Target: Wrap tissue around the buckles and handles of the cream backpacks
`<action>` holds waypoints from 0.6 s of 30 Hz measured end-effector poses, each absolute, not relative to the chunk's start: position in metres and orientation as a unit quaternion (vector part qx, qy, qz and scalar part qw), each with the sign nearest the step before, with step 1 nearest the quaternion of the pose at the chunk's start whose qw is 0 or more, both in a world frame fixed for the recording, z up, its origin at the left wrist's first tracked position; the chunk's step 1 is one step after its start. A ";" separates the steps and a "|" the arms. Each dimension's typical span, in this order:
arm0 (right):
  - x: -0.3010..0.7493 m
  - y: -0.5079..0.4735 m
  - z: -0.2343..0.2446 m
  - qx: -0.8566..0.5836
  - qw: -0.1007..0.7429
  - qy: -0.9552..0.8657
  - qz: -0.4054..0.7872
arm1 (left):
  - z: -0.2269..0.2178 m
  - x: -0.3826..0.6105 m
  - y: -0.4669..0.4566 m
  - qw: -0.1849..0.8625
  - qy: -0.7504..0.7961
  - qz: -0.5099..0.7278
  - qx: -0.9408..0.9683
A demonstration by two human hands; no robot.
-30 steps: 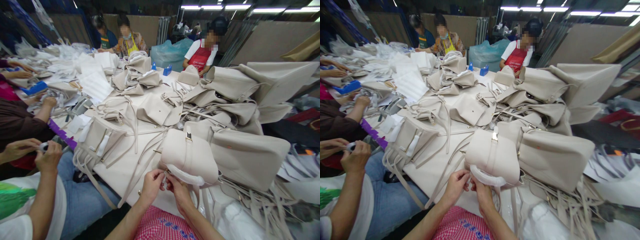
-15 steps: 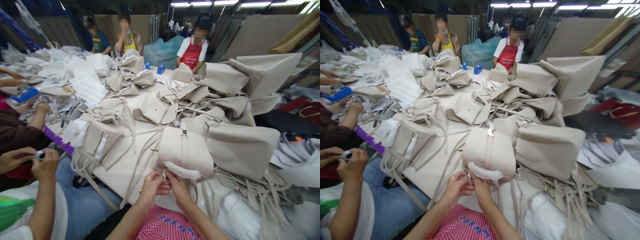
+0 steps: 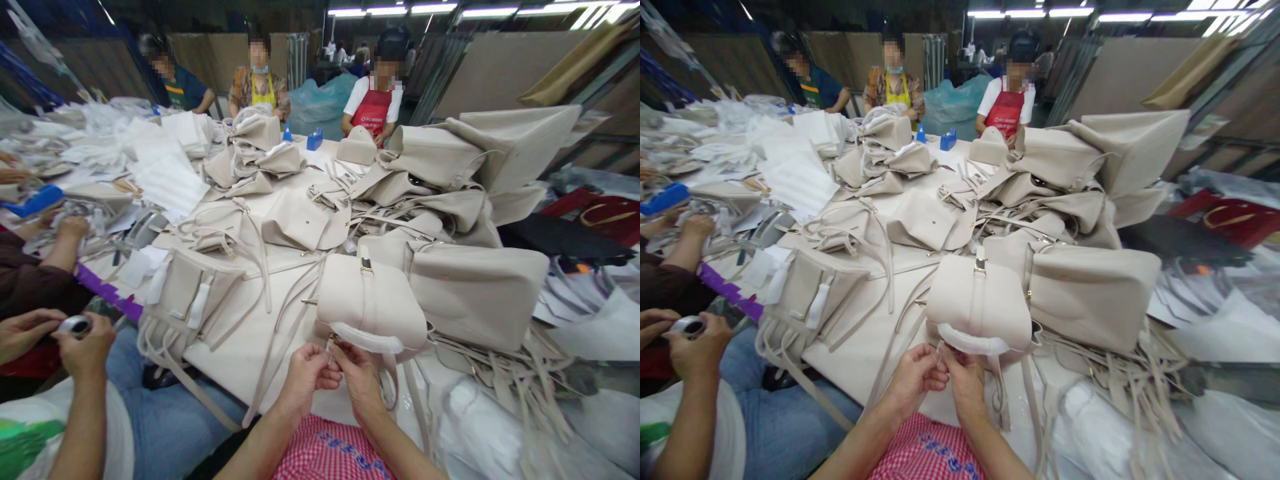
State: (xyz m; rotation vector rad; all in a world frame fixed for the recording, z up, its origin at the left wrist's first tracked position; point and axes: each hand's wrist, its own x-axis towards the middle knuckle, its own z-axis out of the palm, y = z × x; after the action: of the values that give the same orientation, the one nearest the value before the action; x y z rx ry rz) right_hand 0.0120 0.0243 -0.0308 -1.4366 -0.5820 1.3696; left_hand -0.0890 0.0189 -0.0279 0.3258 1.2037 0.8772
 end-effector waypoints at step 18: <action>0.012 0.031 -0.038 -0.591 0.492 -0.271 0.579 | -0.031 -0.088 0.027 0.711 0.547 0.419 0.135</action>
State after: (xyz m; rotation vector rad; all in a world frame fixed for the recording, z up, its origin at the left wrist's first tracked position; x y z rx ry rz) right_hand 0.0122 0.0313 -0.0378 -1.4340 -0.6587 1.4053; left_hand -0.0881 0.0275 -0.0311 0.3002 1.2138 0.9301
